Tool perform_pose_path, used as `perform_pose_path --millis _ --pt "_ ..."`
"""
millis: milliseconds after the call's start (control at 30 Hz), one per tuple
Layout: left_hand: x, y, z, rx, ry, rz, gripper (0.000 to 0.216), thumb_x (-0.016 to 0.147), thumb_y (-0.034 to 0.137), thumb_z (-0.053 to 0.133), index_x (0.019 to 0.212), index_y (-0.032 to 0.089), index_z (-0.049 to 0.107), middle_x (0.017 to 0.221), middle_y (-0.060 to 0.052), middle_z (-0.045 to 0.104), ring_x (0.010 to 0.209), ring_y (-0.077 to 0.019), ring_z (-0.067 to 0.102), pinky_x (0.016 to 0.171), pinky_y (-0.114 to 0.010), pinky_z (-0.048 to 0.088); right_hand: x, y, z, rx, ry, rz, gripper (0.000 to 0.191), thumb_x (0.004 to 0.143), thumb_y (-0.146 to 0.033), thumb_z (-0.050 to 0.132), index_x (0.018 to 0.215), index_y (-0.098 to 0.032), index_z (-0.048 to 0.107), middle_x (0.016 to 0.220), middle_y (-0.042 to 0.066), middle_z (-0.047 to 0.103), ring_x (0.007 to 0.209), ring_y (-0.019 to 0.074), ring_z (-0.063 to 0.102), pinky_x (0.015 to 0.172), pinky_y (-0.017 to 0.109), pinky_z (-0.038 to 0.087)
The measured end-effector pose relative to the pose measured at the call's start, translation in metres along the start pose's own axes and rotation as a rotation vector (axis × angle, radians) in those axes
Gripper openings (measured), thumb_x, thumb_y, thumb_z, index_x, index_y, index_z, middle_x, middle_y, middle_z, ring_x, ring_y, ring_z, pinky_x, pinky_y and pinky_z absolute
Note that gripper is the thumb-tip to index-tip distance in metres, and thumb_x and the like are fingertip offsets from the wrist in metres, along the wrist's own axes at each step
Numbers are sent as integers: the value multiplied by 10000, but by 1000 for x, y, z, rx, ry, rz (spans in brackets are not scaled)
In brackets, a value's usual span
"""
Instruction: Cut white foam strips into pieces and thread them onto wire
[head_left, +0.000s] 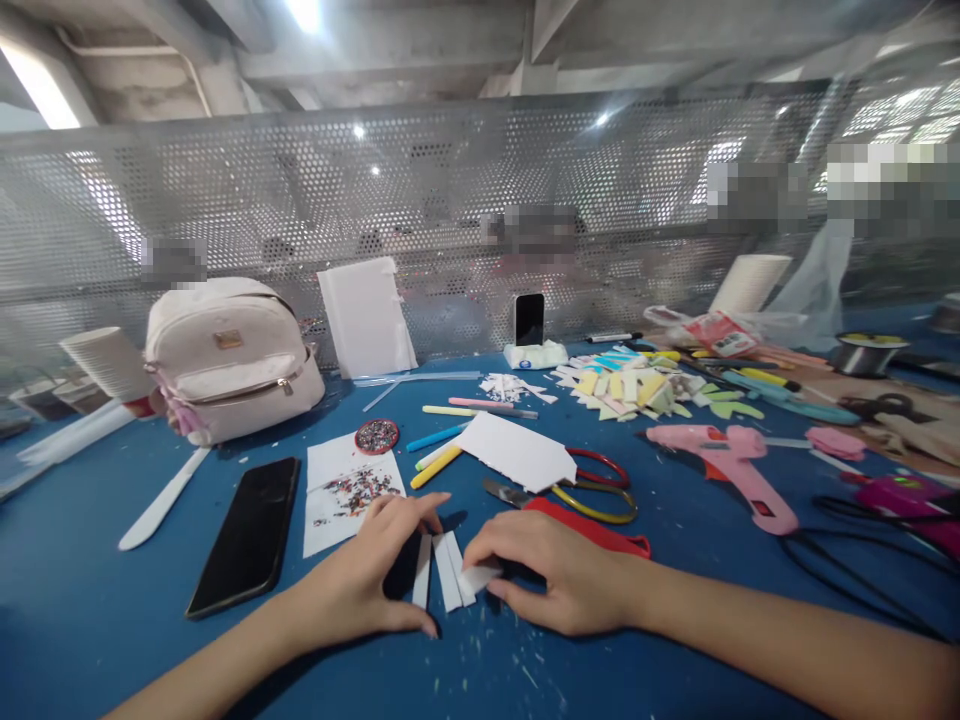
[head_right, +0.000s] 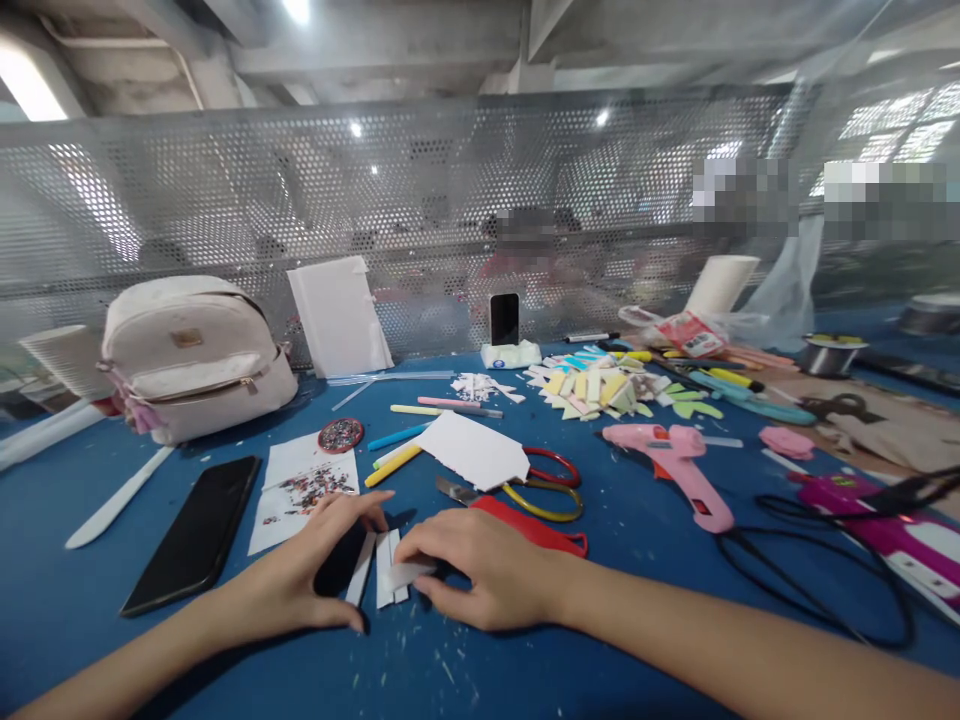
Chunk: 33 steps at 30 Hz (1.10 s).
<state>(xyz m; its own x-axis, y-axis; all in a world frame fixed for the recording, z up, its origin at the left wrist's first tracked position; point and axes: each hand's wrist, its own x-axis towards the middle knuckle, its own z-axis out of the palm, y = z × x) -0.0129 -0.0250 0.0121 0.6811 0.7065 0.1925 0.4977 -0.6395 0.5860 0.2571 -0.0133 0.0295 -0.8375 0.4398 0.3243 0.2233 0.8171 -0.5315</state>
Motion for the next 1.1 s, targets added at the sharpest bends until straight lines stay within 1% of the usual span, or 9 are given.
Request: perform_pose_path --millis 267,400,533,600,733,833,900,1000,1100 --pt "5 14 13 105 64 -22 952 768 397 838 1478 313 210 1233 -87 594 1103 -299 566 1033 -504 365 -1 3 2 30 -8 -15 199 938 -192 527 1115 -174 617 982 85 720 875 200 657 779 300 504" --pt "6 22 18 144 95 -37 907 784 353 812 1468 299 219 1270 -96 586 1153 -322 556 1042 -527 351 -1 4 2 37 99 -118 190 974 -195 519 1140 -180 610 1089 105 676 1041 214 610 925 360 477" --pt "7 26 23 146 115 -59 884 785 267 767 1480 288 221 1263 -97 603 1156 -327 567 1057 -544 339 -1 3 1 -17 245 17 165 972 -225 562 1112 -203 647 1065 97 567 995 215 564 890 357 476" --pt "8 27 24 138 117 -71 887 772 230 761 1480 286 230 1265 -97 607 1158 -329 567 1061 -549 335 0 2 1 17 242 64 175 962 -208 575 1121 -205 647 1033 82 557 962 210 562 856 342 478" --pt "8 28 24 119 123 -74 895 760 212 773 1475 286 240 1342 -107 579 1202 -329 542 1069 -542 332 3 2 2 21 187 45 157 962 -188 547 1093 -189 634 966 67 606 908 203 560 807 327 472" --pt "8 28 24 107 120 -68 871 767 184 761 1464 290 251 1325 -93 596 1180 -312 555 1054 -524 348 5 2 4 -8 196 69 128 961 -204 526 1044 -186 622 886 48 627 835 193 572 802 331 479" --pt "8 29 24 105 122 -66 865 775 166 747 1465 292 241 1300 -87 606 1173 -309 559 1052 -523 346 4 2 5 -3 210 117 122 946 -209 540 1043 -195 611 904 43 653 821 187 594 815 332 492" --pt "8 30 24 106 123 -69 849 779 156 732 1457 297 242 1283 -90 603 1156 -314 560 1037 -522 353 4 0 4 38 223 185 152 915 -186 553 1061 -204 595 1012 52 682 893 189 633 835 317 513" --pt "8 30 24 109 123 -76 853 771 155 740 1449 302 243 1267 -82 601 1136 -315 558 1024 -519 360 3 -2 3 57 228 185 209 883 -128 526 1069 -206 583 1056 56 684 966 193 648 865 310 526"
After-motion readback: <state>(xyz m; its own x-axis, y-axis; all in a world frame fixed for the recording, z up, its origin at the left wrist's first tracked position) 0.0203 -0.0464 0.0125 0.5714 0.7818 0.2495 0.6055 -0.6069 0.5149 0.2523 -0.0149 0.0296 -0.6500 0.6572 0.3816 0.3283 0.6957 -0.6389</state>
